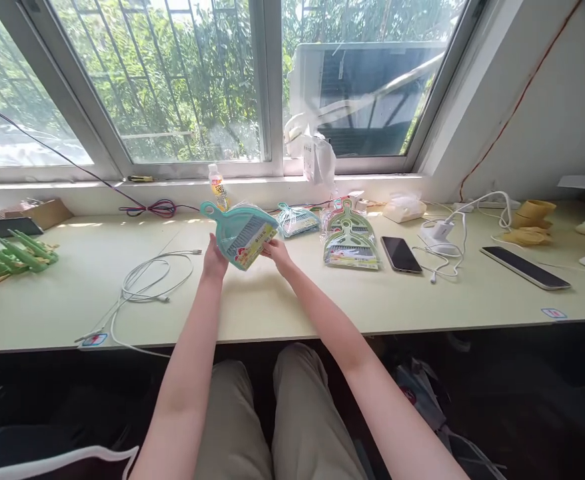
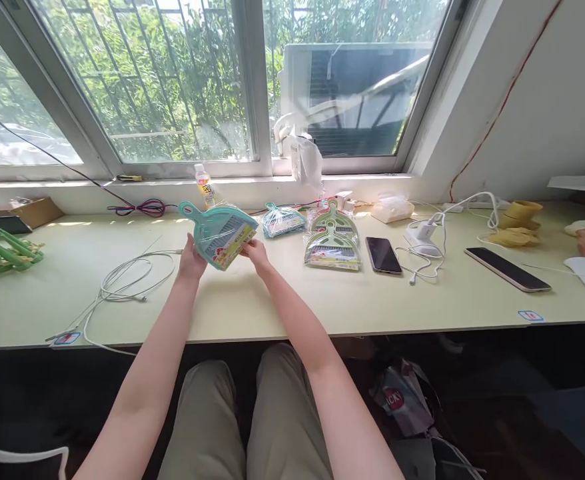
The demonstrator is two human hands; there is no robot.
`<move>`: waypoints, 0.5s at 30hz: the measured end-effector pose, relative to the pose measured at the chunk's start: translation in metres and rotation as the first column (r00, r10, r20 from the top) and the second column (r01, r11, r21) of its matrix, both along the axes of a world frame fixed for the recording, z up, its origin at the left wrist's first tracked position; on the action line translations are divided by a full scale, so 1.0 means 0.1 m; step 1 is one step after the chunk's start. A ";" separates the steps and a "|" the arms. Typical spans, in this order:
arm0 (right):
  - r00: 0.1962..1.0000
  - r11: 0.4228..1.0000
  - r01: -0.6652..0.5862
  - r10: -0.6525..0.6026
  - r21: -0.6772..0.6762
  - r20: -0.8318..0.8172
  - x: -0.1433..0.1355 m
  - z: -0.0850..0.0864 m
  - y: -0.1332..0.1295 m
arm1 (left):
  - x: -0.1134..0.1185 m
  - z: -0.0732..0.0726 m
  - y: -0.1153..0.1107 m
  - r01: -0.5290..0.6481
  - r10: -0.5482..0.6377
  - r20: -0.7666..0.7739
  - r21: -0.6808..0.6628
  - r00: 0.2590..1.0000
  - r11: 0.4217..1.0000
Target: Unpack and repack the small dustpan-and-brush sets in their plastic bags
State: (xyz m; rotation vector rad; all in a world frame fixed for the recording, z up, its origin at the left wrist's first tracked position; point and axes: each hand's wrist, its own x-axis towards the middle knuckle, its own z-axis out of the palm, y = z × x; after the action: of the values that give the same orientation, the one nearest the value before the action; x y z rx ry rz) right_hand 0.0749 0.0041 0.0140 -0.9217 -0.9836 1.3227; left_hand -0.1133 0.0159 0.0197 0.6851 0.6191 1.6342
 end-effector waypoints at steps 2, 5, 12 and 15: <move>1.000 0.998 0.012 -0.013 -0.056 -0.018 0.02 0.01 0.00 | -0.08 -0.04 0.07 -0.057 0.056 -0.020 -0.056 0.998 0.997; 0.996 0.990 0.081 -0.075 -0.113 0.054 0.04 0.03 -0.02 | -0.15 -0.09 0.15 -0.142 0.130 -0.076 -0.183 0.989 0.973; 0.987 0.984 0.153 -0.148 -0.094 0.064 0.20 0.08 0.01 | -0.37 -0.09 0.14 -0.397 0.398 -0.040 -0.213 0.917 0.893; 0.987 0.977 0.160 -0.163 -0.143 -0.008 0.37 0.05 0.06 | -0.50 -0.10 0.10 -0.446 0.451 -0.018 -0.191 0.892 0.874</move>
State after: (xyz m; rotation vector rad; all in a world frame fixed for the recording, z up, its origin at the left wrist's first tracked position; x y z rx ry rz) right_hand 0.1122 0.0098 0.0194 -1.0721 -0.7894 1.2726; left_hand -0.1632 0.0263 0.0099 0.3909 0.9548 1.9748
